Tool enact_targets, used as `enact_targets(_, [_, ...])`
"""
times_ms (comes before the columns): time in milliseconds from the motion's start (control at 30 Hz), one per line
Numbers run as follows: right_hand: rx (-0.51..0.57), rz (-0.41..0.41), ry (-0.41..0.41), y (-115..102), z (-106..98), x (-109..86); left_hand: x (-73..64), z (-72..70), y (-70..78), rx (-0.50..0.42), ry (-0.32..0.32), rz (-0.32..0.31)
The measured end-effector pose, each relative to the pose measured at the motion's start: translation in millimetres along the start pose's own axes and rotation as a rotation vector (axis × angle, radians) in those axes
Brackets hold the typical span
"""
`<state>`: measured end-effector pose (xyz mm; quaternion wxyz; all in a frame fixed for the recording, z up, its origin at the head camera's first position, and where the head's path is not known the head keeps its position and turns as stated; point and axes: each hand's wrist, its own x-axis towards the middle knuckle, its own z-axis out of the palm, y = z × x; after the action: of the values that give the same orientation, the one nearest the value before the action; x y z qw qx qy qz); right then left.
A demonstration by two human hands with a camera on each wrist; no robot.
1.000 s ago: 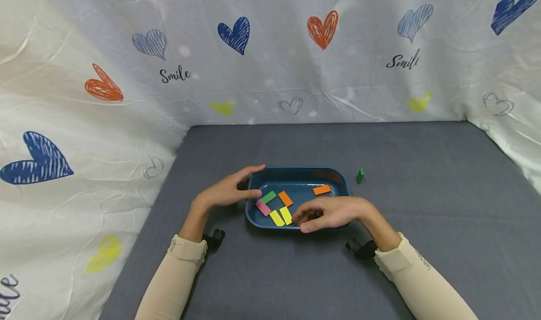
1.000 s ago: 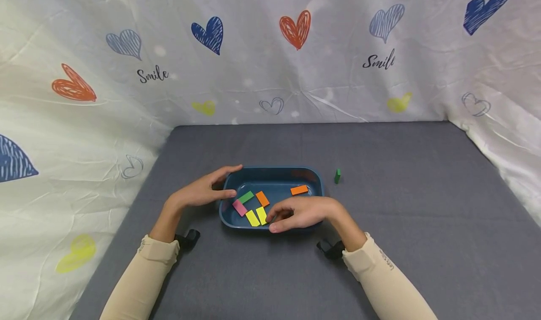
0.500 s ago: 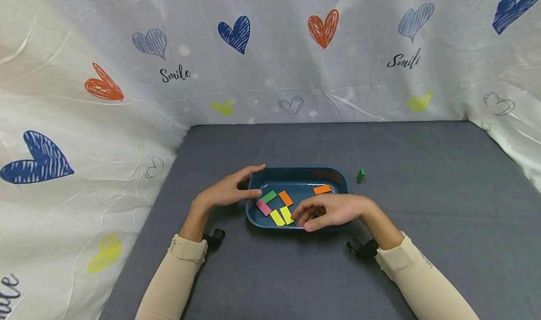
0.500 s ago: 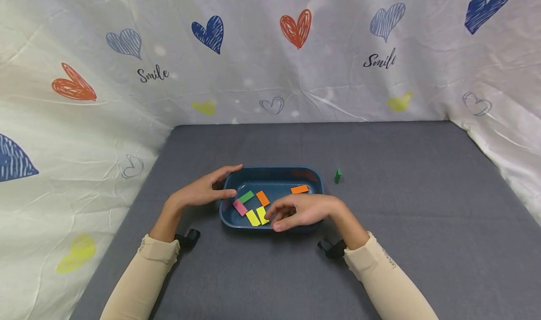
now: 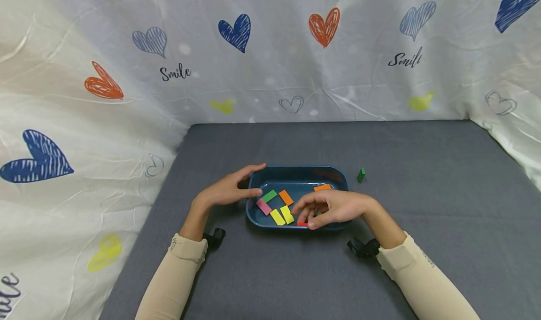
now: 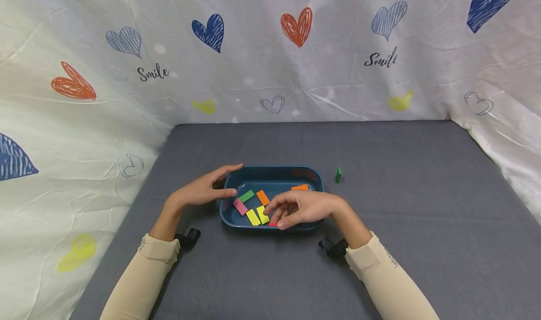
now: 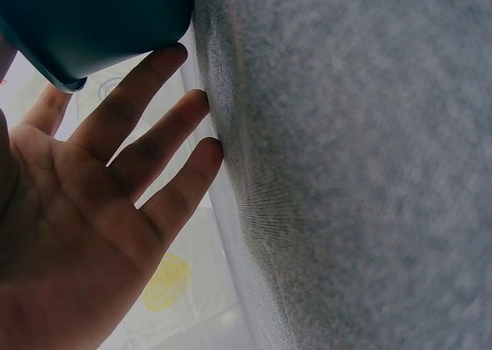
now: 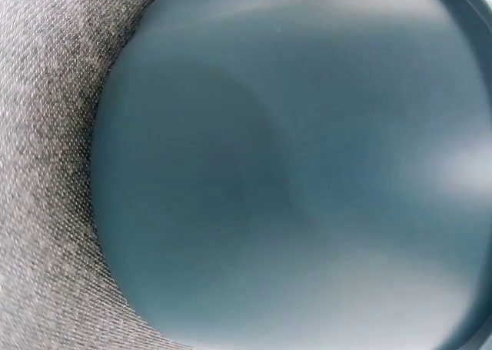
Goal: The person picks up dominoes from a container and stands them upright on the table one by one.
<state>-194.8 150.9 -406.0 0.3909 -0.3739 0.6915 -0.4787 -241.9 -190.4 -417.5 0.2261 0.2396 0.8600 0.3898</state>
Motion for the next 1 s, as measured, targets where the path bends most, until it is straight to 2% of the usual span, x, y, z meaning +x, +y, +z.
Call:
enact_targets(633, [0.087,-0.093,-0.008,2.0,-2.6,3.1,0.1,-0.2,0.5,-0.002,-0.002,0.004])
enact_targets(1000, [0.157,-0.073,-0.035,3.6,-3.6,5.1,0.6,0.7,0.8,0.001,-0.003,0.012])
